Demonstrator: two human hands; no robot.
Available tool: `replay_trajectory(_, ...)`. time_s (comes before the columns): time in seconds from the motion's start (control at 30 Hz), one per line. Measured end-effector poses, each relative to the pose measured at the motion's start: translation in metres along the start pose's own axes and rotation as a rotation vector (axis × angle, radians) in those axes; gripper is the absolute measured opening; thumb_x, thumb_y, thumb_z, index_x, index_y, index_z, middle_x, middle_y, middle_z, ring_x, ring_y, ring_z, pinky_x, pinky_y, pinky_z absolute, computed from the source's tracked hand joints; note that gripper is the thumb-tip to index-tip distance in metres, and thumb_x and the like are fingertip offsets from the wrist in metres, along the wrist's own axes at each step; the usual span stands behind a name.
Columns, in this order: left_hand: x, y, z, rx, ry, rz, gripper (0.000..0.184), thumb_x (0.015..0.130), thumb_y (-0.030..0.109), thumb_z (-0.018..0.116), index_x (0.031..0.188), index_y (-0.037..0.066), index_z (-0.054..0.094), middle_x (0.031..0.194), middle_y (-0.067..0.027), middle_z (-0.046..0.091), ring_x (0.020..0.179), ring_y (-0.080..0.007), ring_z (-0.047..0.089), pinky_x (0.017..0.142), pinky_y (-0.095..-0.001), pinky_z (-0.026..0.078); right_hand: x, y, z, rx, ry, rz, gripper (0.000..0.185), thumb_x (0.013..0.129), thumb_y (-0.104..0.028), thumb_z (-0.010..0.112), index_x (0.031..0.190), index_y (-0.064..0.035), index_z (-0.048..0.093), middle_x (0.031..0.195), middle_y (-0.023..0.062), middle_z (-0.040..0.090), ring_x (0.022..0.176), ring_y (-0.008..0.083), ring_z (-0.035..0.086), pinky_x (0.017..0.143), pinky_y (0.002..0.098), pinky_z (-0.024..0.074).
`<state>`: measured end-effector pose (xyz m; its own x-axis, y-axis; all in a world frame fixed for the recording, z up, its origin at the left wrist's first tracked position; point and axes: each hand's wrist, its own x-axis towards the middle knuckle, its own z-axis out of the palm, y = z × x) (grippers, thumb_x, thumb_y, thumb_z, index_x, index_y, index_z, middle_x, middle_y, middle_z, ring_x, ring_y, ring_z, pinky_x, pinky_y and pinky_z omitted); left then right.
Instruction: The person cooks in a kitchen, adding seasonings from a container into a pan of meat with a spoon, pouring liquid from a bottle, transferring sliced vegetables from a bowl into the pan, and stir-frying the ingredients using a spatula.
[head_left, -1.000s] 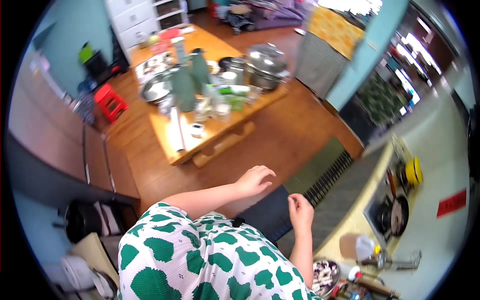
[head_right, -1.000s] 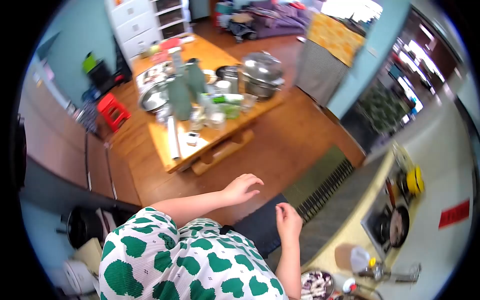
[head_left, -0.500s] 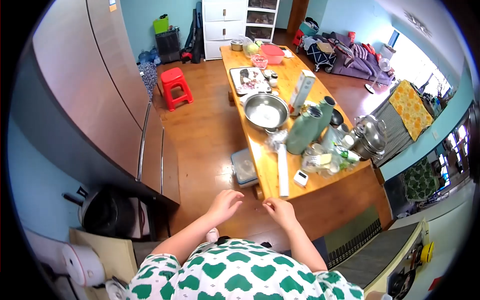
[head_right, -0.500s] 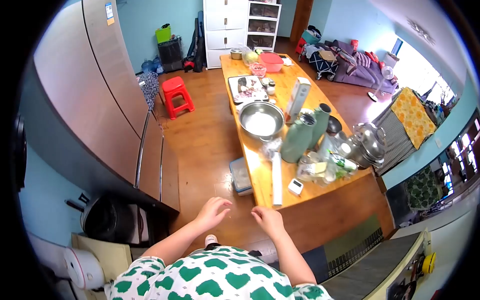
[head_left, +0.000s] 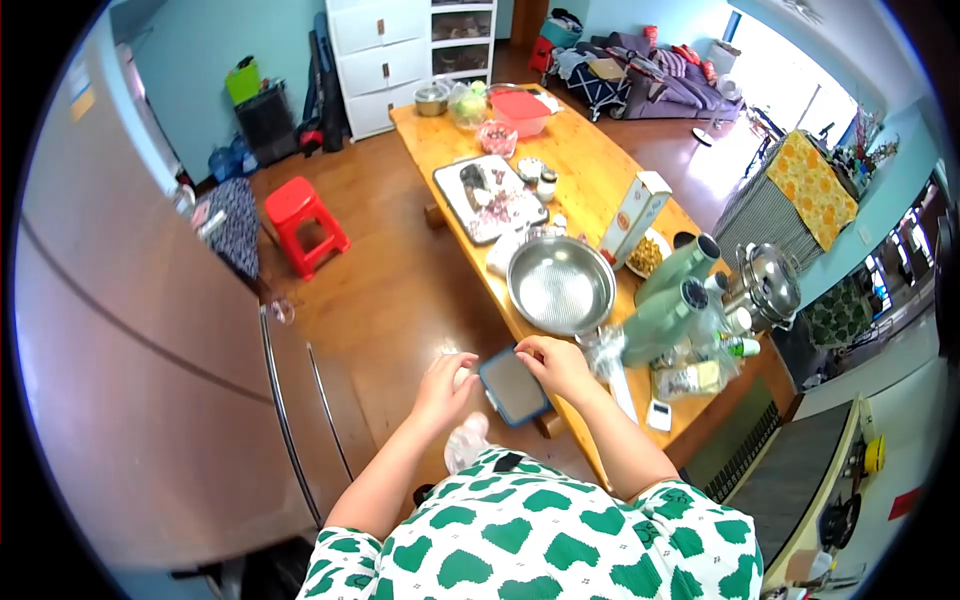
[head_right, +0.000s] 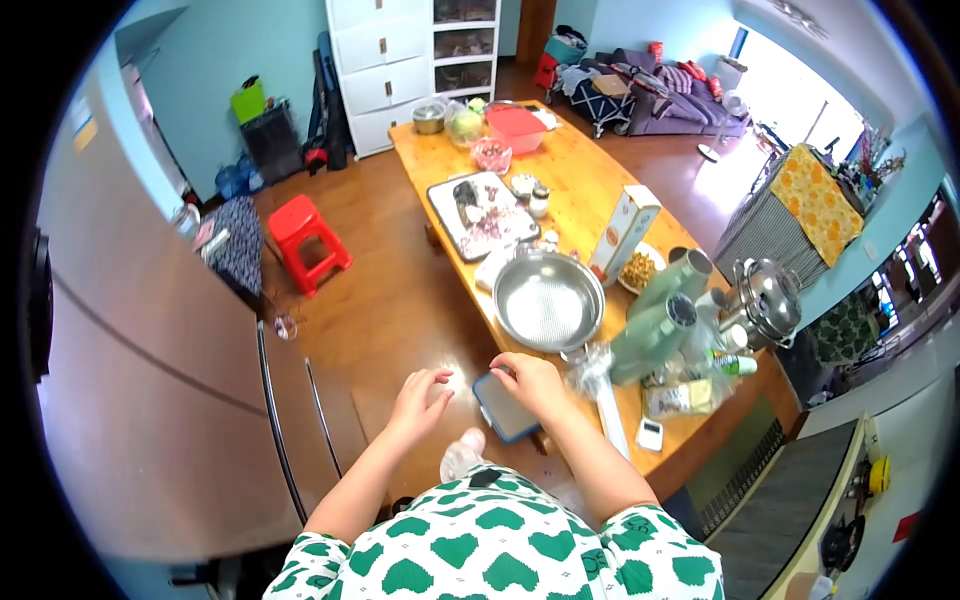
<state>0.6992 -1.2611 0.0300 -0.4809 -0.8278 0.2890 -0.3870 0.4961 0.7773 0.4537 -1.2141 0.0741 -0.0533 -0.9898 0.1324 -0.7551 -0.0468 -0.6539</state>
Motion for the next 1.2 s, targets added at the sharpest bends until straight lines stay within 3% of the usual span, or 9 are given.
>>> replay_trajectory(0.17, 0.15, -0.042, -0.013, 0.037, -0.037, 0.107, 0.044, 0.085, 0.013, 0.075, 0.127, 0.011, 0.061, 0.108, -0.0107, 0.068, 0.106, -0.0344, 0.062, 0.094, -0.0454, 0.049, 0.14, 0.042, -0.004, -0.107, 0.044, 0.087, 0.021, 0.093, -0.028, 0.069, 0.107, -0.0129, 0.073, 0.093, 0.0118, 0.075, 0.084, 0.0323, 0.072, 0.075, 0.0424, 0.0571)
replay_trajectory(0.27, 0.236, -0.057, -0.005, 0.156, -0.033, 0.158, 0.056, 0.08, 0.018, 0.08, 0.132, 0.013, 0.06, 0.121, -0.0094, 0.062, 0.123, -0.0332, 0.051, 0.104, -0.0482, 0.04, 0.2, 0.04, -0.027, -0.075, 0.163, 0.135, 0.019, 0.092, -0.026, 0.07, 0.107, -0.0138, 0.073, 0.094, 0.0122, 0.075, 0.085, 0.0318, 0.072, 0.074, 0.0427, 0.0569)
replay_trajectory(0.4, 0.348, -0.098, 0.037, 0.285, 0.005, 0.147, 0.073, 0.072, 0.036, 0.089, 0.136, 0.017, 0.059, 0.148, -0.0137, 0.046, 0.139, -0.0403, 0.035, 0.113, -0.0554, 0.03, 0.251, 0.07, -0.032, -0.03, 0.276, 0.277, 0.019, 0.092, -0.025, 0.071, 0.107, -0.0147, 0.073, 0.092, 0.0114, 0.074, 0.083, 0.0312, 0.072, 0.072, 0.0419, 0.0559)
replay_trajectory(0.63, 0.565, -0.172, 0.168, 0.273, -0.066, 0.184, 0.099, 0.063, 0.047, 0.093, 0.147, 0.017, 0.05, 0.163, -0.0217, 0.024, 0.148, -0.0453, 0.023, 0.118, -0.0601, 0.023, 0.311, 0.124, -0.04, -0.004, 0.489, 0.628, 0.019, 0.091, -0.021, 0.073, 0.109, -0.0142, 0.074, 0.079, 0.0111, 0.067, 0.07, 0.0271, 0.066, 0.064, 0.0364, 0.0512)
replay_trajectory(0.83, 0.668, -0.214, 0.253, 0.29, -0.265, 0.197, 0.099, 0.059, 0.043, 0.096, 0.144, 0.014, 0.053, 0.164, -0.0196, 0.024, 0.149, -0.0427, 0.025, 0.12, -0.057, 0.023, 0.345, 0.144, -0.039, -0.021, 0.563, 0.901, 0.017, 0.092, -0.021, 0.073, 0.107, -0.0137, 0.073, 0.077, 0.0101, 0.064, 0.065, 0.0266, 0.061, 0.061, 0.0374, 0.0486)
replay_trajectory(1.0, 0.683, -0.232, 0.276, 0.201, -0.347, 0.253, 0.077, 0.061, 0.031, 0.096, 0.126, 0.01, 0.06, 0.164, -0.0152, 0.028, 0.149, -0.0396, 0.026, 0.121, -0.0553, 0.02, 0.369, 0.147, -0.034, -0.014, 0.612, 1.043, 0.015, 0.093, -0.02, 0.072, 0.106, -0.0125, 0.073, 0.079, 0.0107, 0.065, 0.066, 0.0278, 0.062, 0.061, 0.0381, 0.0491)
replay_trajectory(1.2, 0.684, -0.238, 0.278, 0.086, -0.377, 0.4, 0.072, 0.06, 0.025, 0.096, 0.121, 0.009, 0.062, 0.152, -0.0148, 0.045, 0.146, -0.0392, 0.031, 0.117, -0.0564, 0.023, 0.379, 0.144, -0.04, -0.007, 0.62, 1.018, 0.016, 0.095, -0.018, 0.069, 0.109, -0.0114, 0.072, 0.088, 0.0119, 0.067, 0.07, 0.0286, 0.064, 0.063, 0.0386, 0.0499)
